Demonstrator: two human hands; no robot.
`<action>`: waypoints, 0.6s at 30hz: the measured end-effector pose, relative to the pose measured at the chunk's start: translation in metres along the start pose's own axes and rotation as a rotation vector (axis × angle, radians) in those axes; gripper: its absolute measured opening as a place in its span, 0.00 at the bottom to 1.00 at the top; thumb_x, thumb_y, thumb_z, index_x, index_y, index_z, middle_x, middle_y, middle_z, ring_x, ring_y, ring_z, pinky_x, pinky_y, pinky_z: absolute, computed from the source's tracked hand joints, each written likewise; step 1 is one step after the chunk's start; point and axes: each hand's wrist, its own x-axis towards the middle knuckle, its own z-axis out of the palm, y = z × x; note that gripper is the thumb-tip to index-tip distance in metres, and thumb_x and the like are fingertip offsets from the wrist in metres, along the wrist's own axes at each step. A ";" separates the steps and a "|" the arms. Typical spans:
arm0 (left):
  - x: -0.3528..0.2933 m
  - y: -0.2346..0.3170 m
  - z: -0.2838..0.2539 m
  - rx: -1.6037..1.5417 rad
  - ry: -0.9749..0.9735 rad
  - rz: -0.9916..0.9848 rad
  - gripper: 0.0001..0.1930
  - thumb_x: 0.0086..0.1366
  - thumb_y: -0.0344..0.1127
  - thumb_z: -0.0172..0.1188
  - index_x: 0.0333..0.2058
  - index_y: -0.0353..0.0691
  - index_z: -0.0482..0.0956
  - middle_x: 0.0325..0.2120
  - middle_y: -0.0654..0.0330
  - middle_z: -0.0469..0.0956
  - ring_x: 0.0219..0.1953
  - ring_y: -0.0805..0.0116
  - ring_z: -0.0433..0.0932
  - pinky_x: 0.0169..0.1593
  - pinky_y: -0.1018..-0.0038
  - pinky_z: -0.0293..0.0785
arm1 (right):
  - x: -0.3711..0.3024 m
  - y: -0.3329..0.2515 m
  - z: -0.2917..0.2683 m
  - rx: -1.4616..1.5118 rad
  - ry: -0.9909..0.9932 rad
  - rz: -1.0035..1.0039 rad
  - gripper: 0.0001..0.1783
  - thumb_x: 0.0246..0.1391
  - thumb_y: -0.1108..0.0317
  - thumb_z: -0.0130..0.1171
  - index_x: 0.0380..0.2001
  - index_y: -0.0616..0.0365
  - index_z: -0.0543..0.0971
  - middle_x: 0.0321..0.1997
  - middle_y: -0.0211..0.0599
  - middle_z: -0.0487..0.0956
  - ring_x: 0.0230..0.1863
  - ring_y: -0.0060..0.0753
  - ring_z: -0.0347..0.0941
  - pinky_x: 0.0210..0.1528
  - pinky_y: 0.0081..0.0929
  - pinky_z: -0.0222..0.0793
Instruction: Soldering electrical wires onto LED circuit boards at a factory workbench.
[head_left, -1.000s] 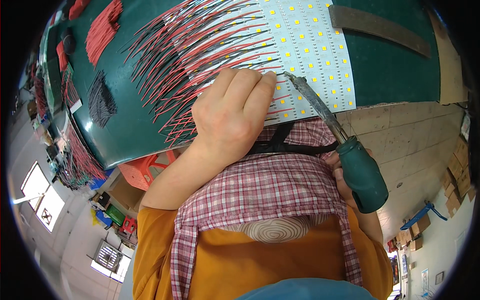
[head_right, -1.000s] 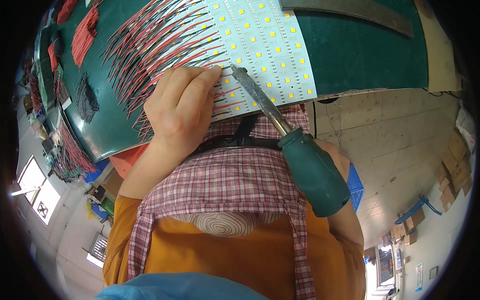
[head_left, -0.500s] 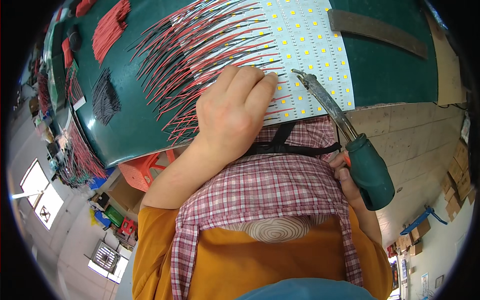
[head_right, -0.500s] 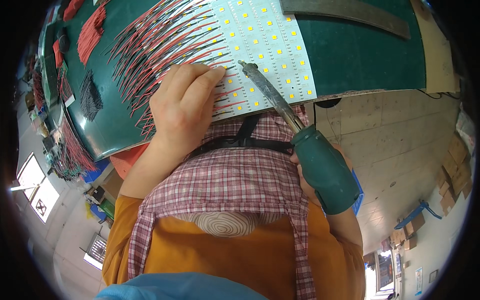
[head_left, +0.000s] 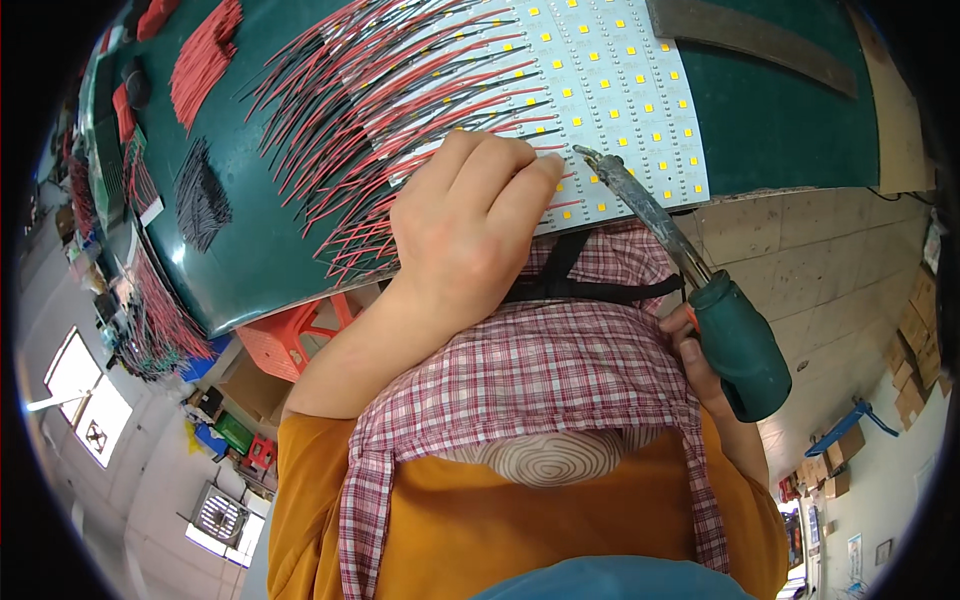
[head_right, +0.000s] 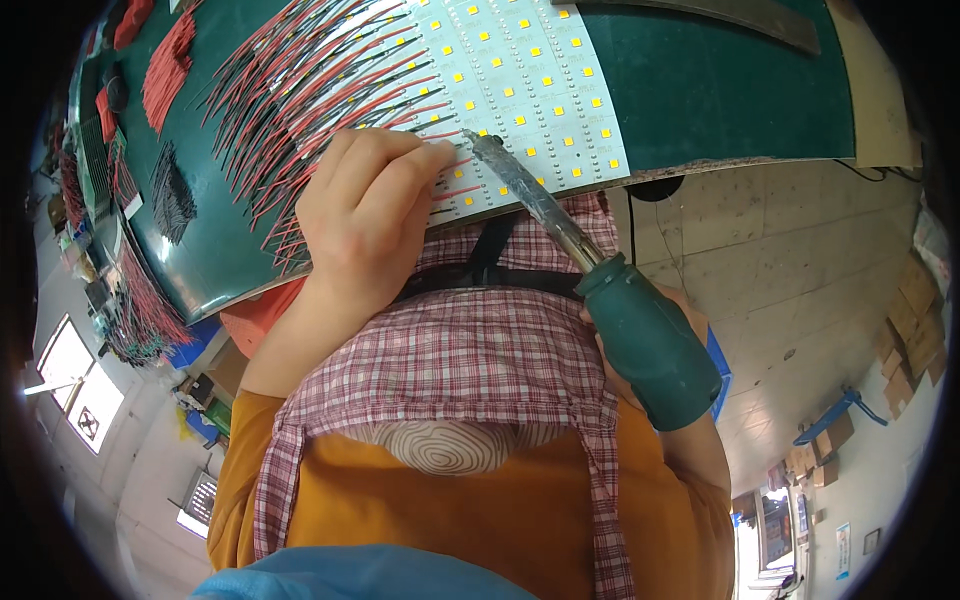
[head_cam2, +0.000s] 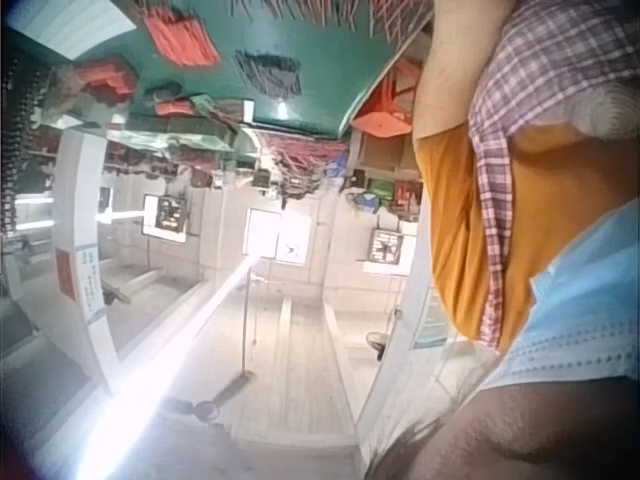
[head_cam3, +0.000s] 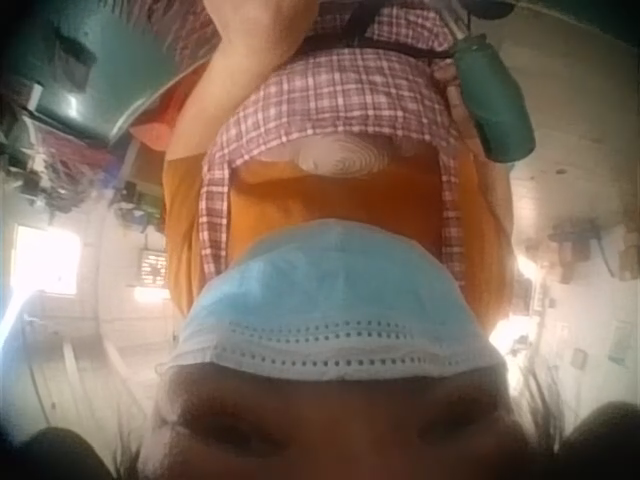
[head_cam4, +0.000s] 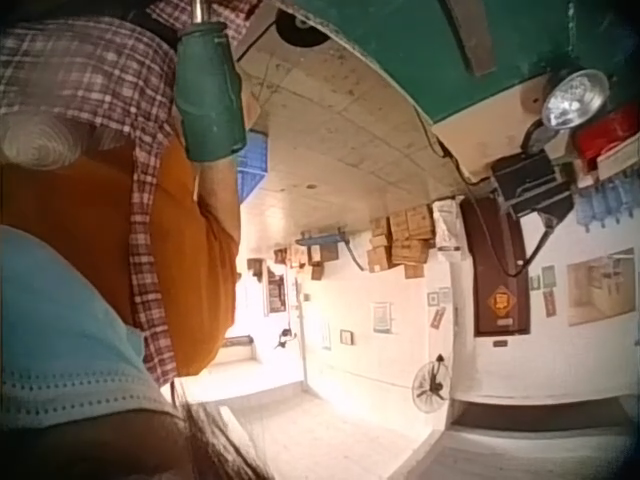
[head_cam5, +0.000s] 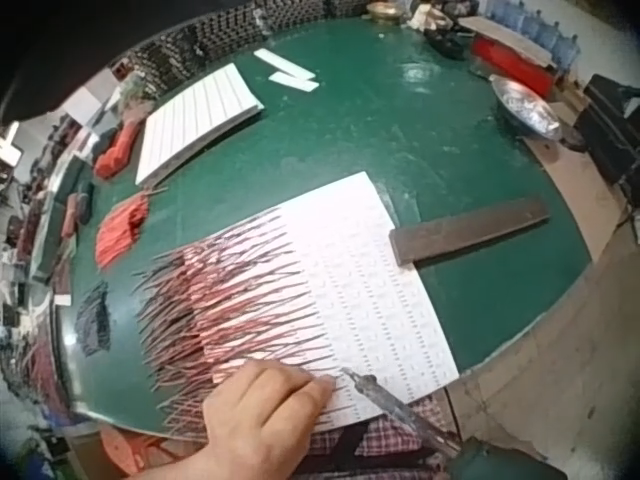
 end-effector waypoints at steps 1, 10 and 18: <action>-0.001 -0.001 0.003 -0.003 -0.001 0.003 0.13 0.43 0.27 0.63 0.32 0.38 0.82 0.27 0.62 0.75 0.28 0.66 0.75 0.26 0.74 0.72 | -0.001 0.000 0.001 0.000 0.003 0.003 0.11 0.44 0.73 0.64 0.34 0.49 0.83 0.30 0.30 0.83 0.32 0.36 0.79 0.35 0.29 0.75; -0.002 0.000 0.003 0.064 0.004 0.049 0.13 0.43 0.27 0.63 0.32 0.38 0.81 0.27 0.63 0.75 0.29 0.67 0.75 0.25 0.76 0.71 | -0.011 0.014 0.002 0.130 -0.179 0.067 0.09 0.57 0.75 0.53 0.41 0.65 0.74 0.35 0.33 0.77 0.30 0.18 0.67 0.36 0.19 0.65; 0.003 0.011 -0.004 0.071 -0.088 -0.036 0.14 0.44 0.21 0.65 0.34 0.37 0.82 0.27 0.62 0.78 0.29 0.64 0.77 0.31 0.73 0.75 | -0.002 0.009 0.002 -0.140 -0.061 -0.101 0.07 0.58 0.70 0.55 0.37 0.62 0.76 0.32 0.33 0.78 0.31 0.20 0.70 0.36 0.22 0.68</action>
